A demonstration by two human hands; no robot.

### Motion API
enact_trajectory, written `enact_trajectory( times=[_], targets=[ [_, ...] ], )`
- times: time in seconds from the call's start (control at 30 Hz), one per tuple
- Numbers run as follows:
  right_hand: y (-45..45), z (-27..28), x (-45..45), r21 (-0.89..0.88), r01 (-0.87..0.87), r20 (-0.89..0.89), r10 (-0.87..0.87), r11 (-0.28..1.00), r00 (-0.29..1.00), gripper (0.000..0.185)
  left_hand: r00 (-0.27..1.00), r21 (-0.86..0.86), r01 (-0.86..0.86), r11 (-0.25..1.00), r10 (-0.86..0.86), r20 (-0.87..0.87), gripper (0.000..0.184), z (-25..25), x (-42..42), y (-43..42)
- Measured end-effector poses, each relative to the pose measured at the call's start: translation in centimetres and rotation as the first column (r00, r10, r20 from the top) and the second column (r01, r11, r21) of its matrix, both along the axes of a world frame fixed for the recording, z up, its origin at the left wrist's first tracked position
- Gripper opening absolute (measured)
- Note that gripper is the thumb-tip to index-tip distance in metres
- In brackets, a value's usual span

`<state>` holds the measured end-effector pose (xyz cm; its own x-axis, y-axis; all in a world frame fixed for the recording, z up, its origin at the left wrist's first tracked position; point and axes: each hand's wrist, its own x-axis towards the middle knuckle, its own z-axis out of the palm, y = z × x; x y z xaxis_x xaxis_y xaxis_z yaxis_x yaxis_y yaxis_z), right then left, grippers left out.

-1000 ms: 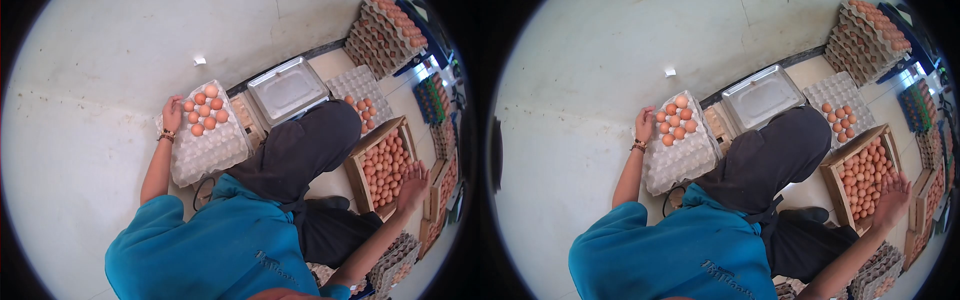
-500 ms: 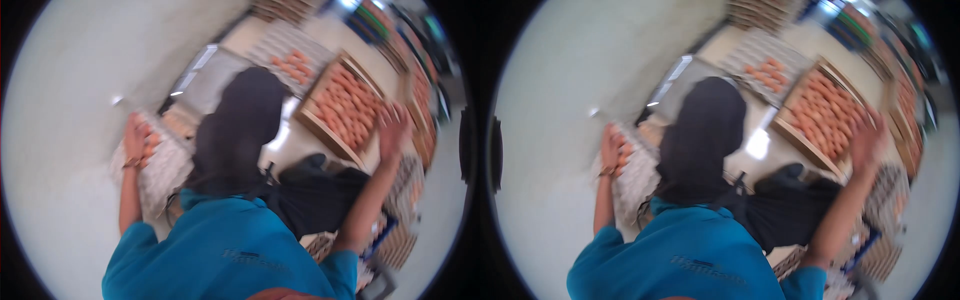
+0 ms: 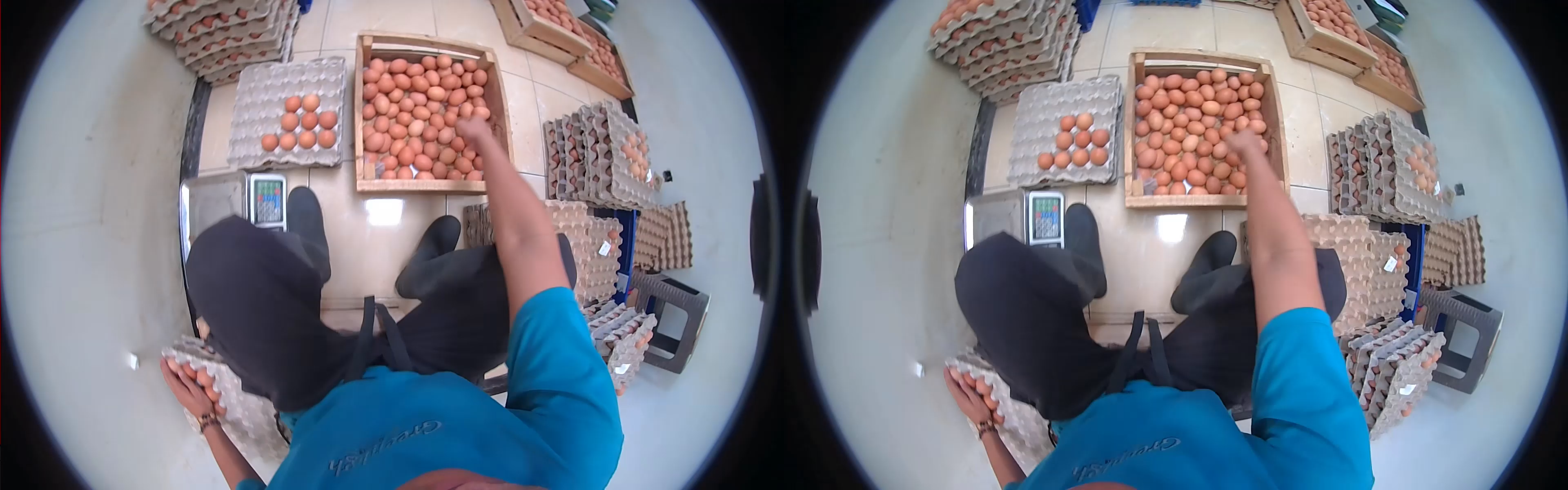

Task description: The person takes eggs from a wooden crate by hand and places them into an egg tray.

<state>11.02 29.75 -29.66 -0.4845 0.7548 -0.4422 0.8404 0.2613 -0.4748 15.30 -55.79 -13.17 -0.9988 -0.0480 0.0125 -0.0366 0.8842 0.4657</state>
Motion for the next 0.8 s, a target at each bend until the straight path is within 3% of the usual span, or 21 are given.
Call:
enact_trajectory(
  times=[0.03, 0.13, 0.27, 0.37, 0.47, 0.6, 0.67, 0.8],
  targets=[
    [-0.8, -1.0, 0.3, -0.073, -0.08, 0.185, 0.092, 0.994, 0.978, 0.039, 1.0, -0.038, 0.015, 0.999, -0.014, 0.005, 0.051, 0.2, -0.2, 0.0],
    [-0.4, -1.8, -1.0, 0.202, -0.135, 0.069, 0.123, 0.97, 0.99, 0.049, 0.999, -0.119, 0.029, 0.992, -0.025, 0.037, 0.051, 0.8, -0.3, 0.3],
    [0.1, -1.8, -3.2, 0.531, -0.176, -0.045, 0.235, 0.829, 0.971, 0.067, 0.993, -0.152, -0.03, 0.988, 0.047, 0.108, 0.051, 1.7, -0.8, 1.5],
    [2.5, 0.6, -7.6, 0.571, -0.289, 0.001, 0.351, 0.768, 0.936, 0.079, 0.986, -0.119, -0.074, 0.99, 0.09, 0.139, 0.052, 1.4, -0.8, 0.9],
    [4.3, 0.9, -11.9, 0.519, -0.442, 0.164, 0.422, 0.732, 0.891, 0.091, 0.985, -0.033, -0.085, 0.996, 0.089, 0.15, 0.056, 1.7, -0.8, 1.0],
    [4.5, -0.9, -14.9, 0.402, -0.421, 0.213, 0.364, 0.813, 0.907, 0.097, 0.96, 0.025, -0.175, 0.984, 0.165, 0.227, 0.061, 1.9, -1.2, 1.4],
    [3.8, -0.8, -15.1, 0.436, -0.47, 0.264, 0.39, 0.767, 0.882, 0.098, 0.961, 0.067, -0.176, 0.982, 0.156, 0.229, 0.063, 2.1, -1.1, 1.8],
    [2.6, -1.7, -14.8, 0.48, -0.499, 0.273, 0.418, 0.721, 0.867, 0.103, 0.97, -0.031, -0.094, 0.995, 0.099, 0.22, 0.063, 2.2, -1.1, 1.1]
  ],
)
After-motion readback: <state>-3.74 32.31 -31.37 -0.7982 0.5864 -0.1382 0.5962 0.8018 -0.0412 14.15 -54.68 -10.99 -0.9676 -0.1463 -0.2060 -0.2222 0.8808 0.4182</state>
